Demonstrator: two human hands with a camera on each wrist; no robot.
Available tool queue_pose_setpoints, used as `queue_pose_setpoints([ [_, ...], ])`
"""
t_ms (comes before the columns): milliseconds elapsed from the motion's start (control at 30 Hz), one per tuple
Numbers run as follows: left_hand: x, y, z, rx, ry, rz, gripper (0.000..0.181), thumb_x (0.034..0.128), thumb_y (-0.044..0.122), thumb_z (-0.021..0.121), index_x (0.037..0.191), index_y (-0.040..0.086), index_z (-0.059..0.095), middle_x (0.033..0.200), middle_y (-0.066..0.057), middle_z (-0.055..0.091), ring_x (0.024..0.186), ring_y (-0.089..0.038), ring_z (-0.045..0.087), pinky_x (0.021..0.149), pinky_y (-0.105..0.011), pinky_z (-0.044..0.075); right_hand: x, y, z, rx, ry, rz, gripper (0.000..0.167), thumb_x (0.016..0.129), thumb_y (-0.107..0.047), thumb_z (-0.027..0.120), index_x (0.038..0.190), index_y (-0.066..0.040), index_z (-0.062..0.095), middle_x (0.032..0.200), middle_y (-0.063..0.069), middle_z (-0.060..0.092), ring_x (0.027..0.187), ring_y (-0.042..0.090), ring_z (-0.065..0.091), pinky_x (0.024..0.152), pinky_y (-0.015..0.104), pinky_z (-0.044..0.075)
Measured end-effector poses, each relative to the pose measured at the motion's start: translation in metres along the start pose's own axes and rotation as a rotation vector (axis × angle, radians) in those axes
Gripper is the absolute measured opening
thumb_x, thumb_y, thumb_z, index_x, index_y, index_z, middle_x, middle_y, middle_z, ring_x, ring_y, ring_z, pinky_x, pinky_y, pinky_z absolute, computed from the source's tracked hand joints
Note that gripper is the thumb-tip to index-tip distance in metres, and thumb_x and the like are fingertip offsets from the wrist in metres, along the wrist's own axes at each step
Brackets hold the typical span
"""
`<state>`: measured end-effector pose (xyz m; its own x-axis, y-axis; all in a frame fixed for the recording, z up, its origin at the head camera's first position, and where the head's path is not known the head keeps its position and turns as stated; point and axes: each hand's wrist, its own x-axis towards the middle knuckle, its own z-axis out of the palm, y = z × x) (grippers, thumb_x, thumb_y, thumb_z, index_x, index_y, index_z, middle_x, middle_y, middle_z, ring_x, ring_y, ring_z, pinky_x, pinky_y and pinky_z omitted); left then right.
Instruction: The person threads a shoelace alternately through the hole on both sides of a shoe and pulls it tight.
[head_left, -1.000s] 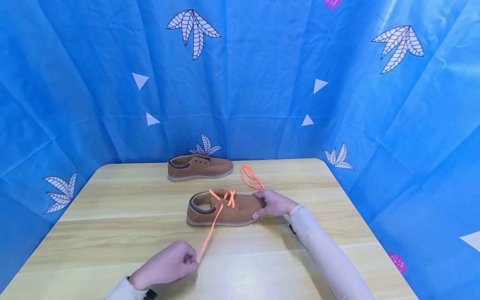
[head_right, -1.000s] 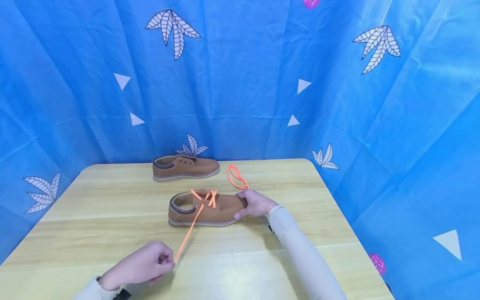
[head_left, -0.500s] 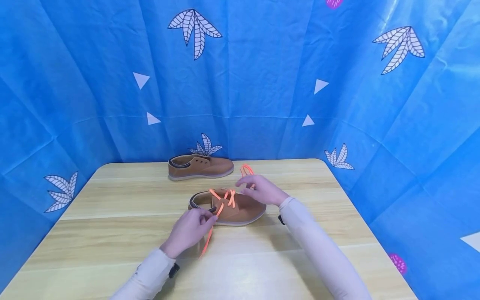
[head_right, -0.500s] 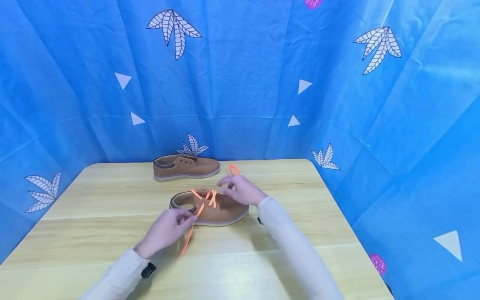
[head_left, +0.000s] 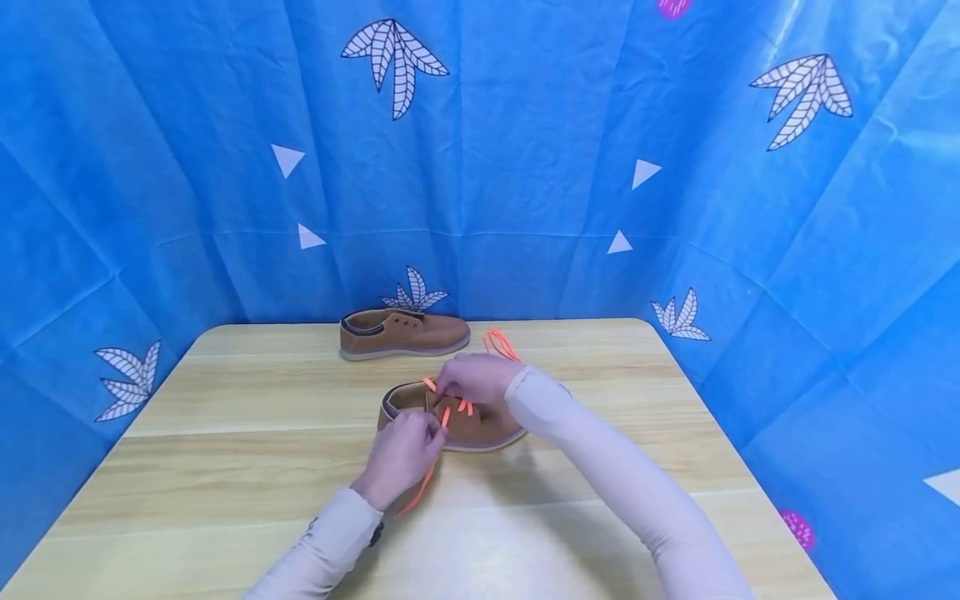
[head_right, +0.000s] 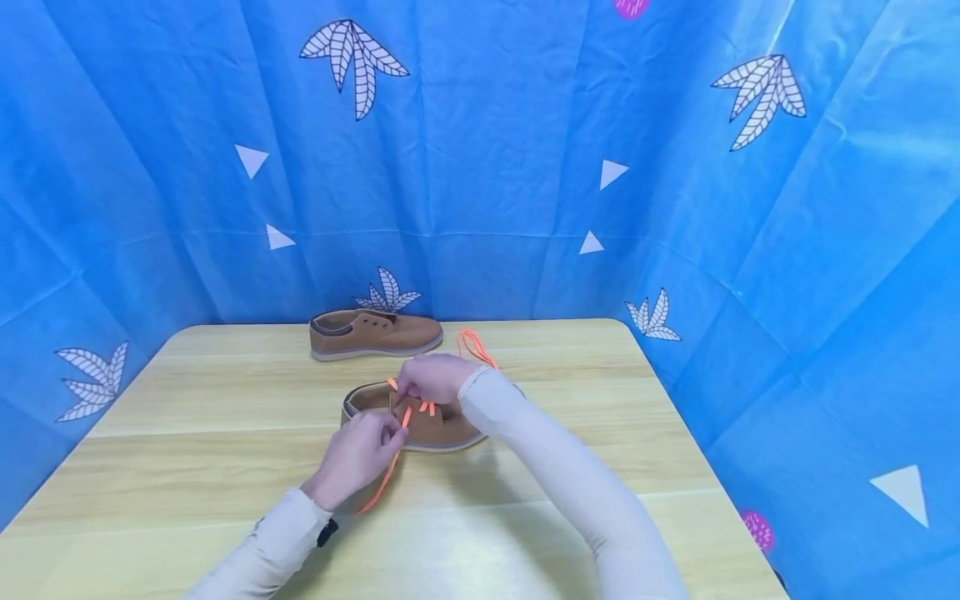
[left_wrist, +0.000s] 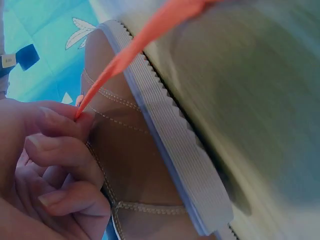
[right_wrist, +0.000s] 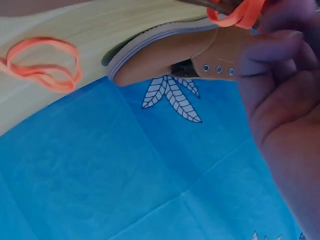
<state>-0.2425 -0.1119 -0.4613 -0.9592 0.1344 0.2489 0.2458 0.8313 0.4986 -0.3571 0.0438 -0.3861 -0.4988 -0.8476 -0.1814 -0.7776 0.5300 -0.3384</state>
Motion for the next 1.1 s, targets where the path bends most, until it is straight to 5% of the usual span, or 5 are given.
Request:
queue_pose_setpoints([
  [200, -0.005, 0.002, -0.003, 0.143, 0.086, 0.054, 0.016, 0.0868, 0.015, 0.072, 0.074, 0.018, 0.063, 0.064, 0.007, 0.054, 0.053, -0.01, 0.048, 0.045, -0.027, 0.037, 0.001, 0.004, 0.001, 0.004, -0.005, 0.0, 0.034, 0.101, 0.001, 0.056, 0.102, -0.022, 0.081, 0.084, -0.005, 0.071, 0.069, 0.007, 0.056, 0.064, 0.019, 0.047],
  [467, -0.011, 0.001, -0.005, 0.349, 0.288, 0.307, 0.008, 0.0846, 0.011, 0.078, 0.087, 0.009, 0.071, 0.078, -0.002, 0.067, 0.072, -0.018, 0.06, 0.056, -0.033, 0.055, -0.002, 0.009, 0.004, -0.059, 0.05, -0.053, 0.027, 0.098, 0.001, 0.063, 0.103, -0.017, 0.081, 0.096, -0.006, 0.071, 0.084, 0.009, 0.06, 0.08, 0.02, 0.051],
  [833, -0.019, -0.001, -0.016, 0.463, 0.33, 0.621, 0.016, 0.0741, 0.003, 0.086, 0.082, 0.007, 0.073, 0.08, -0.003, 0.07, 0.074, -0.016, 0.061, 0.059, -0.027, 0.057, -0.004, 0.011, 0.015, -0.096, 0.128, -0.017, 0.02, 0.102, -0.01, 0.063, 0.094, -0.023, 0.077, 0.089, -0.01, 0.064, 0.08, 0.008, 0.059, 0.074, 0.02, 0.049],
  [1000, -0.023, -0.007, -0.015, 0.514, 0.286, 0.62, 0.014, 0.0746, 0.002, 0.087, 0.079, 0.007, 0.075, 0.079, -0.003, 0.069, 0.078, -0.016, 0.063, 0.059, -0.026, 0.058, -0.007, 0.01, 0.019, -0.079, 0.143, -0.033, 0.017, 0.102, -0.011, 0.064, 0.098, -0.021, 0.076, 0.092, -0.009, 0.064, 0.081, 0.006, 0.059, 0.072, 0.019, 0.051],
  [1100, -0.025, -0.008, -0.014, 0.444, 0.223, 0.519, 0.012, 0.0781, 0.005, 0.086, 0.078, 0.01, 0.074, 0.078, 0.0, 0.067, 0.077, -0.015, 0.063, 0.06, -0.029, 0.057, -0.01, 0.013, 0.018, -0.008, 0.168, -0.065, 0.018, 0.101, -0.007, 0.063, 0.103, -0.017, 0.077, 0.096, -0.005, 0.069, 0.085, 0.008, 0.062, 0.078, 0.021, 0.054],
])
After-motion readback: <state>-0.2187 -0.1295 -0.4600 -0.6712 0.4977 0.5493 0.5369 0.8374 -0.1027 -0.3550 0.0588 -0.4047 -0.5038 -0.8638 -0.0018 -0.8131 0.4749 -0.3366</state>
